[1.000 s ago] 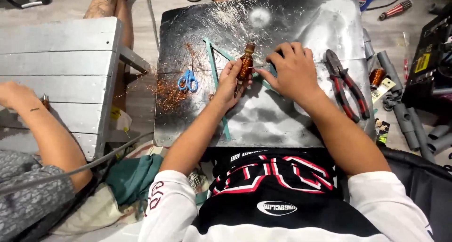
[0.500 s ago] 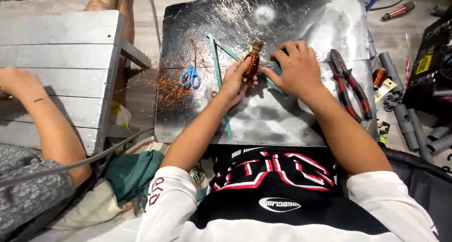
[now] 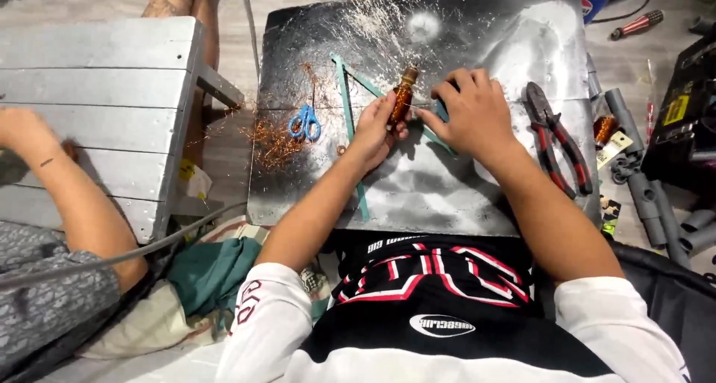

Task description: Winding copper wire around a motor armature and securing the coils with adhesive tape.

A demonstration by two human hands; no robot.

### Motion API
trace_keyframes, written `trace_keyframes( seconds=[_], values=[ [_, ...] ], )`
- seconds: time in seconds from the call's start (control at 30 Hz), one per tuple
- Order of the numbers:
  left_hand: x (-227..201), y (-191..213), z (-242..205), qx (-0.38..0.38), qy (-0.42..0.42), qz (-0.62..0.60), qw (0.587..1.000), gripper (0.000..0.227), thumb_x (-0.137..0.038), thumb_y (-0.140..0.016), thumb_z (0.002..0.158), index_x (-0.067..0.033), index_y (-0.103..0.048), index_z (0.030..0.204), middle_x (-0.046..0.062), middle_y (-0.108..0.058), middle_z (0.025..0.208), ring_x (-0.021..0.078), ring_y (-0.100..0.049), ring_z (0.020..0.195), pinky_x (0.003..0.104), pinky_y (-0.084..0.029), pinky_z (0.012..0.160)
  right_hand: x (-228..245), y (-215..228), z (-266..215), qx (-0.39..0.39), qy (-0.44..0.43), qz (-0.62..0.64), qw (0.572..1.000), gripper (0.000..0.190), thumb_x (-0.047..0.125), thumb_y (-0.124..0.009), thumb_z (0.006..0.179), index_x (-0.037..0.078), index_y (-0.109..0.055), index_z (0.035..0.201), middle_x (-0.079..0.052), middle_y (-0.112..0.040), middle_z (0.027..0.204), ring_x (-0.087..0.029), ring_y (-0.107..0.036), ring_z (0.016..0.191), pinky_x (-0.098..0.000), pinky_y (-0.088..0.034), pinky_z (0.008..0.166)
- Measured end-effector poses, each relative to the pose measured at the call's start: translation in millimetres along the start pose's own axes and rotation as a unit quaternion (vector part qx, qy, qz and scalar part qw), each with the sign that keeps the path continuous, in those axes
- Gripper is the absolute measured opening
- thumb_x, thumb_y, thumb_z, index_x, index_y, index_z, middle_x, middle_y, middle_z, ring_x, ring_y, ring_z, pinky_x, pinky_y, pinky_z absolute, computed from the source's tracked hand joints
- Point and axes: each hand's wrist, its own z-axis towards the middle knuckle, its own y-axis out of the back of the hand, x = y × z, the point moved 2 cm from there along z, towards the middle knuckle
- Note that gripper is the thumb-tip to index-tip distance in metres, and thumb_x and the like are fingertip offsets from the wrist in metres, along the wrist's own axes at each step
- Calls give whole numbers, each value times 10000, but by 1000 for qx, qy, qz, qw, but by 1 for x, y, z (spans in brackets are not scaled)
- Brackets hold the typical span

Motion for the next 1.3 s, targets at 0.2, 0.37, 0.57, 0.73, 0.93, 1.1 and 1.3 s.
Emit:
trace_keyframes(
  seconds=[0.2,0.37,0.57,0.73,0.93,1.1,1.3],
  values=[
    [0,-1,-3,11,-20,-28,999,355,-260,-856,1045,-82,-590,1198,250,-726,935,196,-662,655,351,-622,588,4,10,2,-7,11,-10,1000,427,615,-740,1071,206,-819,1164,-98,-716,1225,-352,-685,1149,-496,-546,853],
    [7,1,4,23,-18,-23,999,337,-330,-793,1086,-91,-584,1198,275,-737,960,217,-705,703,378,-679,625,2,7,2,-11,16,-20,1000,431,622,-734,1074,209,-820,1164,-95,-720,1231,-343,-695,1149,-483,-553,852],
    [3,-3,0,22,-24,-8,999,359,-377,-767,1101,-99,-573,1220,241,-746,982,204,-735,759,360,-714,679,4,10,1,-27,11,-19,999,419,603,-750,1061,199,-823,1145,-97,-716,1192,-348,-706,1119,-478,-567,824],
    [-3,-7,-5,-3,-27,-16,1000,353,-311,-803,1074,-103,-565,1230,214,-749,987,206,-729,785,337,-713,717,6,10,1,-42,-6,-15,999,417,594,-786,1037,188,-820,1124,-100,-700,1165,-355,-702,1086,-482,-564,794],
    [-3,-7,-4,-20,-54,-23,998,342,-270,-844,1044,-124,-577,1199,203,-773,940,188,-747,751,326,-715,695,13,12,-1,-63,-22,-26,997,469,628,-789,1012,186,-826,1164,-99,-688,1154,-357,-698,1058,-485,-541,782],
    [2,1,3,-5,-57,-34,998,327,-267,-841,1049,-121,-598,1212,238,-785,958,200,-750,753,329,-717,704,13,11,-1,-85,-20,-34,996,500,618,-811,967,174,-829,1196,-106,-689,1174,-363,-689,1067,-498,-523,816],
    [-1,-2,0,8,-52,-47,998,348,-284,-820,1064,-94,-602,1258,246,-791,1007,200,-757,783,331,-709,707,18,19,0,-74,31,-14,997,388,539,-725,1096,201,-824,1257,-69,-732,1203,-300,-695,1219,-481,-478,1001]
  ],
)
